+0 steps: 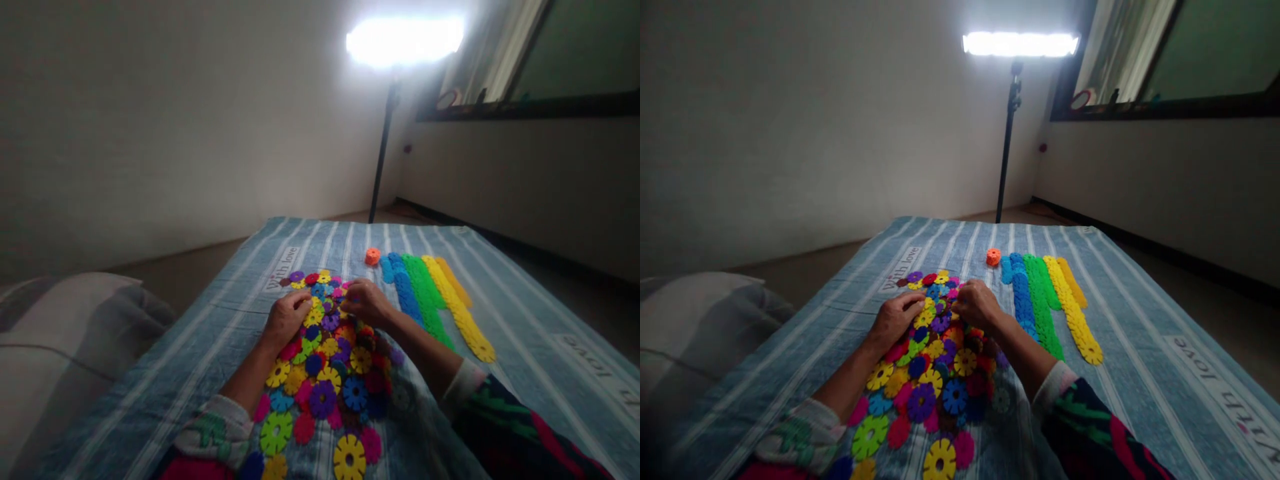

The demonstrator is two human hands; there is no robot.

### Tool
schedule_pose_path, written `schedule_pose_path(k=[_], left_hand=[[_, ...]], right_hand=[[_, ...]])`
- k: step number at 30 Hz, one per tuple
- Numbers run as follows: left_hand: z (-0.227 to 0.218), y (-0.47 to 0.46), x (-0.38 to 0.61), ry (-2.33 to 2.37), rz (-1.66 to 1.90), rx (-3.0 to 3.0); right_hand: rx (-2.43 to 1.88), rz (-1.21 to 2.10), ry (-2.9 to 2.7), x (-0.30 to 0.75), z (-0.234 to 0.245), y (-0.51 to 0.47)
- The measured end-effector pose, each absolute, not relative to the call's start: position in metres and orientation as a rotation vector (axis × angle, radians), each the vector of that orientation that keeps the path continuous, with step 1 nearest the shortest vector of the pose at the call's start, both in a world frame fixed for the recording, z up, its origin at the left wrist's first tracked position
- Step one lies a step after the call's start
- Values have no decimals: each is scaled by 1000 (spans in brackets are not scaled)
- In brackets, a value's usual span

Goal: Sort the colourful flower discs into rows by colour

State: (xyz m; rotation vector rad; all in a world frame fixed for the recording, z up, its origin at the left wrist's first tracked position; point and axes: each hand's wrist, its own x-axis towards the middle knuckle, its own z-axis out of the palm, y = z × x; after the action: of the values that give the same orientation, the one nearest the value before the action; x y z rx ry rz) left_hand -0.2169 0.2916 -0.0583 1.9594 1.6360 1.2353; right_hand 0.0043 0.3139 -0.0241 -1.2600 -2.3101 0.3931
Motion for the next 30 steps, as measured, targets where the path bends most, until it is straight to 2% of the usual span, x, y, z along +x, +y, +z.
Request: schedule_pose_path(k=[6,9,16,22,30], left_hand=[[-55,294,-219,1669,1207,1935],[-54,295,-220,1683,1201,1938],[-55,297,-221,1682,1215,1963],[-55,297,-221,1693,1223,1981],[-56,296,-221,1697,1203,1976]], right_hand=[[-1316,358,-2169,68,0,309],[-1608,279,-2081,131,6,310],[-1991,195,-1862,252,-17,301],[-2071,286,-1817,270,-39,301],[-2027,414,-1878,266,-36,304]])
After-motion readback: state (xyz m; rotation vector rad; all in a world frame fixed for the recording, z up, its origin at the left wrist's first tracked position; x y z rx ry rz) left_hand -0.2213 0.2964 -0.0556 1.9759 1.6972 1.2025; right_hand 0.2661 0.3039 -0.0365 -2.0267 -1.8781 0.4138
